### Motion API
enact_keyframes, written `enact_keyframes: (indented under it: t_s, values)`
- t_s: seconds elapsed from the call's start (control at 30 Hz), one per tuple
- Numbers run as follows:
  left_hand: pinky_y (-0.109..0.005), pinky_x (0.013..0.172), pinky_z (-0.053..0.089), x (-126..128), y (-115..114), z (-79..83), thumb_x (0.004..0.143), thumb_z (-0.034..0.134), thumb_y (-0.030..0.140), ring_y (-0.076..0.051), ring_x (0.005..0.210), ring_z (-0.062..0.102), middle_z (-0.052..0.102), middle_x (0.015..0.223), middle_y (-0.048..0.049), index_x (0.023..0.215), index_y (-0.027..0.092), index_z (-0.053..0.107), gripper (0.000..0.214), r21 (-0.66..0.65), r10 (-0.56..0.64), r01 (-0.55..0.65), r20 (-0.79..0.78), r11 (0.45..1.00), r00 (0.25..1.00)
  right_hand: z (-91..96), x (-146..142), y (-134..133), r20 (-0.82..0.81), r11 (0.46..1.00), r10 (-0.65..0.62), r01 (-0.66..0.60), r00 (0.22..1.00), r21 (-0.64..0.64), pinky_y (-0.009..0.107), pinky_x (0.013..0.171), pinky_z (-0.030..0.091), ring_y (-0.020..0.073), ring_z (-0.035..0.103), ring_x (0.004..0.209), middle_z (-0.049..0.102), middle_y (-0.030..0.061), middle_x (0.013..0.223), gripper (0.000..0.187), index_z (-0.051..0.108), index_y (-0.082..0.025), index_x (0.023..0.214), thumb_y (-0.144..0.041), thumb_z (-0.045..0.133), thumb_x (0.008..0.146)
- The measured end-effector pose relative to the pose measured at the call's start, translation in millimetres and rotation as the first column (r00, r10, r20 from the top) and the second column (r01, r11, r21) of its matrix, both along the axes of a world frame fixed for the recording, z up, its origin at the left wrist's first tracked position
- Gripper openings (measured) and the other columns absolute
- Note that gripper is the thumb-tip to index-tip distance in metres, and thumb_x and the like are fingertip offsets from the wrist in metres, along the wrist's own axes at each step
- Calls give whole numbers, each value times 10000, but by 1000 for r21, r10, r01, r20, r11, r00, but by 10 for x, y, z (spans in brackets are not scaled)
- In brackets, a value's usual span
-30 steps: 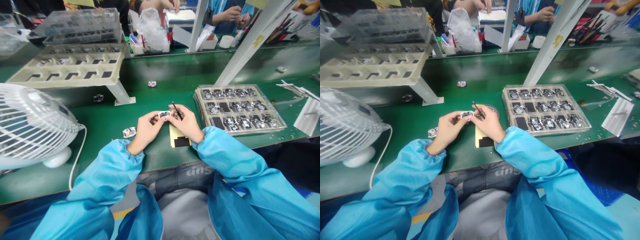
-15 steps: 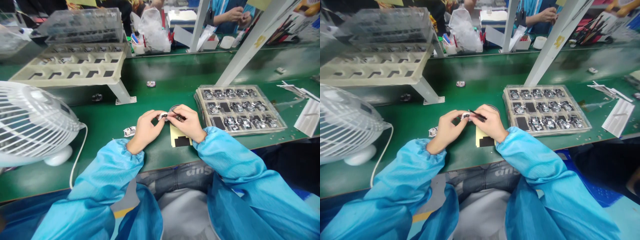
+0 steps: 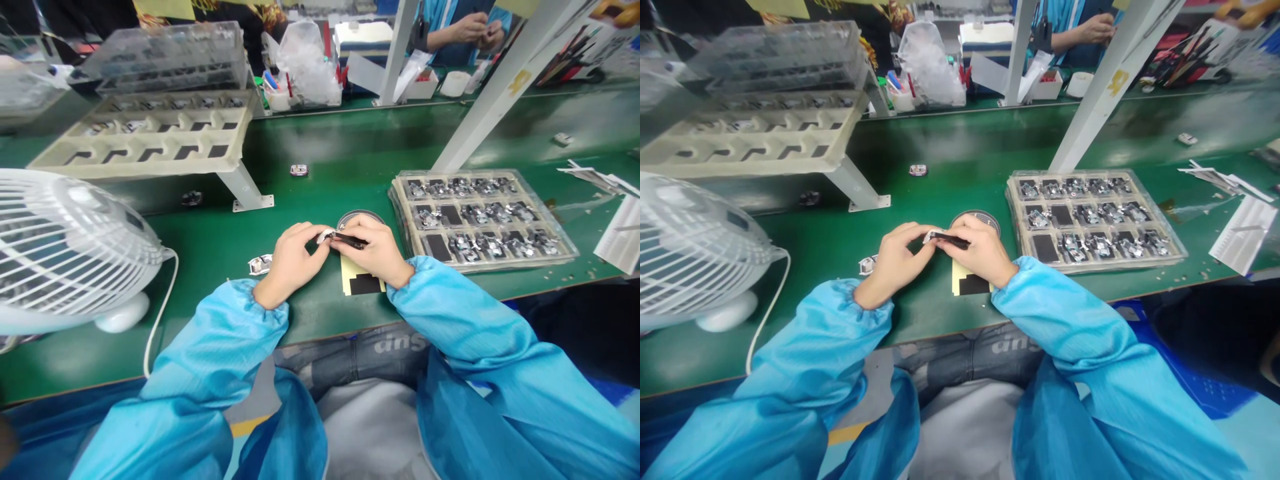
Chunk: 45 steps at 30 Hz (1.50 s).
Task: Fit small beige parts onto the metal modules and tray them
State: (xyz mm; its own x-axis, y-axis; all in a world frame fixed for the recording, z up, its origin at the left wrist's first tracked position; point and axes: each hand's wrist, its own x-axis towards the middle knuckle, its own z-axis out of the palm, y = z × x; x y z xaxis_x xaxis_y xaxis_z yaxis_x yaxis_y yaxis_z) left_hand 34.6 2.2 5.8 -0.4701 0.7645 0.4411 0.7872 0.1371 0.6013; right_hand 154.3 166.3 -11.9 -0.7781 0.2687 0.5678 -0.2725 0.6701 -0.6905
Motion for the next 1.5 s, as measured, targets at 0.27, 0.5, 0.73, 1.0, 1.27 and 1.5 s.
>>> enact_keyframes:
  t_s: [0.27, 0.5, 0.73, 1.0, 1.27, 1.5]
  values:
    - [-340, 778, 445, -1, -6, 23, 950, 587, 217, -209, 816, 597, 698, 867, -37, 1014, 198, 750, 177, -13, -8, 8, -12, 1000, 1000, -12, 2, 18, 9, 999, -6, 6, 1000, 47, 361, 850, 547, 207, 670, 919, 714, 68, 977, 117, 747, -232, 976, -339, 702, 969]
    - [-341, 804, 454, 23, -7, 44, 946, 591, 217, -210, 827, 607, 711, 878, -34, 977, 193, 731, 145, -54, 27, -30, -50, 998, 998, -27, -6, 2, -69, 996, -19, 25, 997, 87, 354, 848, 558, 200, 677, 918, 718, 65, 964, 82, 738, -216, 992, -286, 712, 958]
    - [-348, 834, 452, 56, -18, 81, 944, 598, 215, -216, 842, 608, 705, 877, -33, 1005, 201, 748, 163, -133, 40, -53, -105, 990, 994, -43, -8, 4, -88, 993, -3, 13, 996, 115, 328, 815, 559, 186, 674, 893, 692, 49, 957, 79, 726, -218, 972, -175, 695, 915]
    - [-336, 788, 454, -39, 7, 47, 953, 593, 265, -215, 832, 634, 739, 917, -43, 1006, 199, 751, 180, -176, 56, -60, -26, 983, 998, 13, -4, 59, -30, 998, 30, -28, 999, 50, 334, 813, 545, 190, 674, 892, 696, 40, 944, 21, 696, -216, 941, -236, 695, 937]
    - [-372, 855, 481, -976, 768, 175, 989, 536, 333, -291, 966, 672, 757, 1083, -117, 1154, 190, 755, 309, -386, 179, -177, -31, 905, 983, 89, 75, 148, 287, 919, -386, 336, 877, 207, 381, 823, 513, 259, 675, 950, 710, 80, 1027, 102, 667, -212, 1004, -296, 613, 980]
    - [-592, 1116, 372, -1647, 1078, 48, 985, 571, 467, -468, 1381, 448, 493, 1468, -352, 1369, -8, 559, 611, -491, 616, -584, -115, 647, 779, 124, 55, 133, 245, 945, -327, 310, 913, 105, 352, 793, 514, 220, 673, 869, 702, 56, 942, 136, 745, -211, 980, -283, 633, 955]
